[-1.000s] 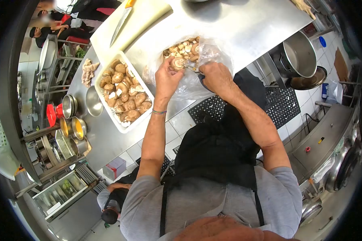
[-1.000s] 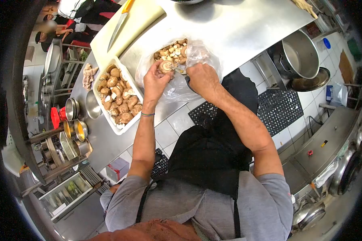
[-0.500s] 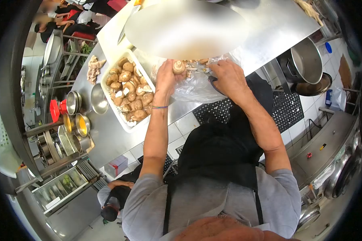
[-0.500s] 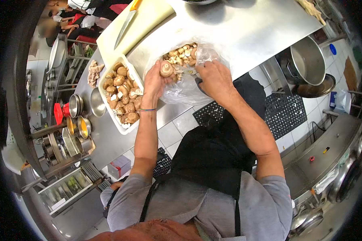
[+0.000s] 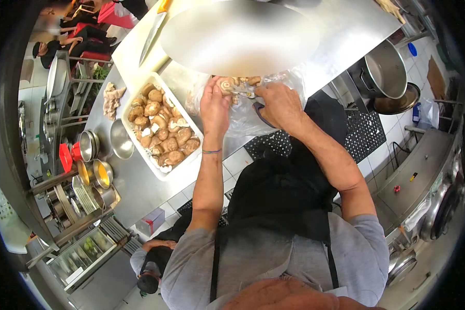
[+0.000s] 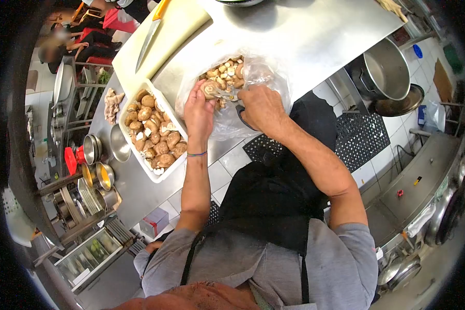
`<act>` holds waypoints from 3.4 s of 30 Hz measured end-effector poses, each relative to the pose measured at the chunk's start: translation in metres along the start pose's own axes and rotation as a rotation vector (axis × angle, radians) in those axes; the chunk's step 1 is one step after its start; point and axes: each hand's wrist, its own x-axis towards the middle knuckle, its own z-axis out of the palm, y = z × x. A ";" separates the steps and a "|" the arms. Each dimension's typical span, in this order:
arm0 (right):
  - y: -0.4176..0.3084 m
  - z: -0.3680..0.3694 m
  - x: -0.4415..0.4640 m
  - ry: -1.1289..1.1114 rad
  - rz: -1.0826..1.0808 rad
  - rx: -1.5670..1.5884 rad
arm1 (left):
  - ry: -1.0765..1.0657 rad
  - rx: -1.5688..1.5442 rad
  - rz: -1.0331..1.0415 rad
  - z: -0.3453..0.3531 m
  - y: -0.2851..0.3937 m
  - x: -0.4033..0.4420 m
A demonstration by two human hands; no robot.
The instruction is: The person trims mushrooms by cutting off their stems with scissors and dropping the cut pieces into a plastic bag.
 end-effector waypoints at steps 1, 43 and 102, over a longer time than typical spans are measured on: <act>0.000 0.000 0.001 0.007 -0.004 0.001 | -0.011 -0.028 -0.002 0.000 -0.002 0.000; -0.002 -0.023 -0.002 -0.233 0.367 0.857 | 0.008 0.012 -0.066 -0.005 0.011 0.005; -0.001 0.017 0.027 0.015 0.229 1.103 | -0.048 -0.064 -0.259 0.030 -0.010 -0.007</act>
